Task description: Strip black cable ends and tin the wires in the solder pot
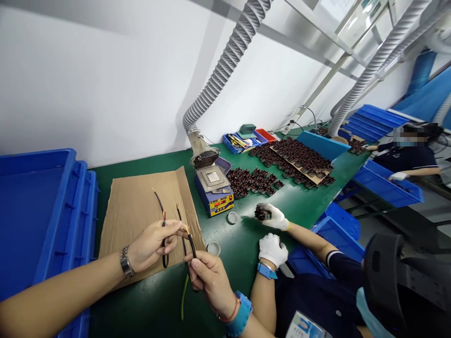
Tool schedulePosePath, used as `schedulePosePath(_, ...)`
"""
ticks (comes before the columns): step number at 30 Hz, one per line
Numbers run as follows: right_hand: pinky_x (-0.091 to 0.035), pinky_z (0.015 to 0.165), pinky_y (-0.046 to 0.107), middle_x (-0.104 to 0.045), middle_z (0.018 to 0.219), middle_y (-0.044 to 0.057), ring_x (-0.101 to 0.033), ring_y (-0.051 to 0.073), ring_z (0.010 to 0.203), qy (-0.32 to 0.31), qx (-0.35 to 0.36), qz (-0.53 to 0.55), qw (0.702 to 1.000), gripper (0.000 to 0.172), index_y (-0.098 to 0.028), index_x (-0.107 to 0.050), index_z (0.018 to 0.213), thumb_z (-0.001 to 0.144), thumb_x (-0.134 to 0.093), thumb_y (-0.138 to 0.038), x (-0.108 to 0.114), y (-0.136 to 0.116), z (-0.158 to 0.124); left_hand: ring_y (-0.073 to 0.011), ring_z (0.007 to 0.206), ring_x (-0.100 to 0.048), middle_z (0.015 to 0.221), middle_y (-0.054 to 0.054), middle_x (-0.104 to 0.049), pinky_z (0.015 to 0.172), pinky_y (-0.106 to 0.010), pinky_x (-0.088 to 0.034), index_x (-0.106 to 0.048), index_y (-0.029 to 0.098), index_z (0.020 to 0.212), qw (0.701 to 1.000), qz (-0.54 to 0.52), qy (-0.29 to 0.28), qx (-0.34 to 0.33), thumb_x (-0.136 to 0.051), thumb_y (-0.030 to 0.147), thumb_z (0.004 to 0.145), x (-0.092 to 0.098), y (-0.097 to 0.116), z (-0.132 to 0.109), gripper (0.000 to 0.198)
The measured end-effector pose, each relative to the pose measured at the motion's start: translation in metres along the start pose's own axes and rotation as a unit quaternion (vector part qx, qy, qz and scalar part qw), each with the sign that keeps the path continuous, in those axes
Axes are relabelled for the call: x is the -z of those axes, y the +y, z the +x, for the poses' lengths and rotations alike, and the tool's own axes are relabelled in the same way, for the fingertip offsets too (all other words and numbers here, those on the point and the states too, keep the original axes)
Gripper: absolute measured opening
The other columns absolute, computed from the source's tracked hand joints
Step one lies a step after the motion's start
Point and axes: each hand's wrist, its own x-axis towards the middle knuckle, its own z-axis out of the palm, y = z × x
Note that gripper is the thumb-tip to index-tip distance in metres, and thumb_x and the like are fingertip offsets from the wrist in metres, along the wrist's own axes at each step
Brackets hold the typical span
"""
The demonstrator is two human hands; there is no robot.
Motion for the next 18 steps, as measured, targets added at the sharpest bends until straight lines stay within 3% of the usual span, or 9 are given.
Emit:
schedulePosePath(11, -0.017, 0.038, 0.018, -0.037, 0.047, -0.006, -0.024, 0.002, 0.039, 0.016, -0.021, -0.049, 0.998, 0.025, -0.012, -0.06, 0.083, 0.076, -0.056, -0.035, 0.0013, -0.0059, -0.0044, -0.0012, 0.037, -0.03, 0.067, -0.003, -0.057, 0.035, -0.018, -0.01, -0.053, 0.011, 0.069, 1.0, 0.025, 0.0, 0.015, -0.052, 0.03, 0.074, -0.0017, 0.0019, 0.0005, 0.02)
schedulePosePath(18, -0.016, 0.038, 0.018, -0.037, 0.047, -0.006, -0.023, 0.002, 0.038, 0.018, -0.014, -0.021, 1.0, 0.023, -0.013, -0.06, 0.083, 0.076, -0.057, -0.034, 0.001, -0.0088, -0.0061, -0.0015, 0.037, -0.03, 0.068, -0.004, -0.057, 0.035, -0.018, -0.009, -0.054, 0.011, 0.07, 1.0, 0.017, 0.003, 0.011, -0.048, 0.031, 0.076, -0.0022, 0.004, 0.0005, 0.022)
